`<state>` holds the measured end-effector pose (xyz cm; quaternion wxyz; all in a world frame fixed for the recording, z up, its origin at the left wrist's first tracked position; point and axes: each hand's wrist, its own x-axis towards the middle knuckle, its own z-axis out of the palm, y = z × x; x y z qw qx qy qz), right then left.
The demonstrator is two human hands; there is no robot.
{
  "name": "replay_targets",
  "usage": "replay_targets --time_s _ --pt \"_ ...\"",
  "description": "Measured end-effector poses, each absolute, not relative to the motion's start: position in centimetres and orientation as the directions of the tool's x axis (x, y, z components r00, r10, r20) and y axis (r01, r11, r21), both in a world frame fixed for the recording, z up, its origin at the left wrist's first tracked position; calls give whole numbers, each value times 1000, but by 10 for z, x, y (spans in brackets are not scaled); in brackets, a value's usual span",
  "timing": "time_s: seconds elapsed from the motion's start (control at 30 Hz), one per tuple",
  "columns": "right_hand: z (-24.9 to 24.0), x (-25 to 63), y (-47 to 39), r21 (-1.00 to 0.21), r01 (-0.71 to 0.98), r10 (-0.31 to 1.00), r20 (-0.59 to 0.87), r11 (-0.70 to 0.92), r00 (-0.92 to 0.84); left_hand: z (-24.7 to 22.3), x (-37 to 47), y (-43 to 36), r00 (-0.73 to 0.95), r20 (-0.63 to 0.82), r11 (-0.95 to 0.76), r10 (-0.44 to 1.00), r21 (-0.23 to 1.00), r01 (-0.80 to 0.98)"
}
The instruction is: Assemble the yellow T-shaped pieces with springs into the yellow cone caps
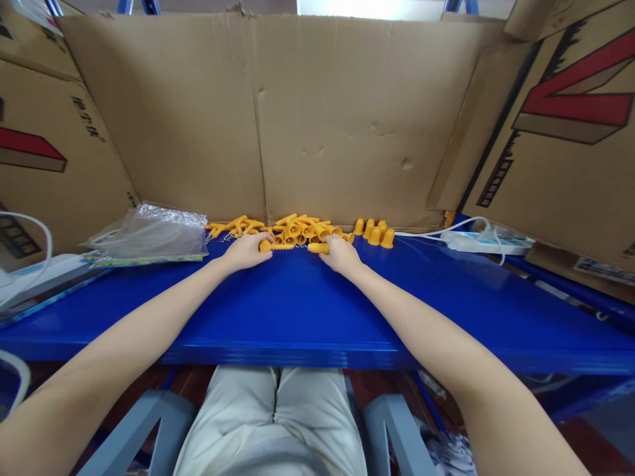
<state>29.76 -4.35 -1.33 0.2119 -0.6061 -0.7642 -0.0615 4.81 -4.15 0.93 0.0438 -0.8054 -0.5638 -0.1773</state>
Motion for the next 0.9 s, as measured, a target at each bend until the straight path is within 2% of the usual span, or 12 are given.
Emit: replay_targets --time_s 0.17,0.37,0.9 --pt "-12 296 -46 -180 946 892 416 269 -175 8 49 -41 297 345 -365 890 149 919" --pt "-9 292 -50 -106 905 822 472 412 -319 8 53 -44 324 334 -391 885 157 907" --pt "-8 300 -44 -154 926 830 512 344 -223 9 47 -39 240 391 -319 889 151 936"
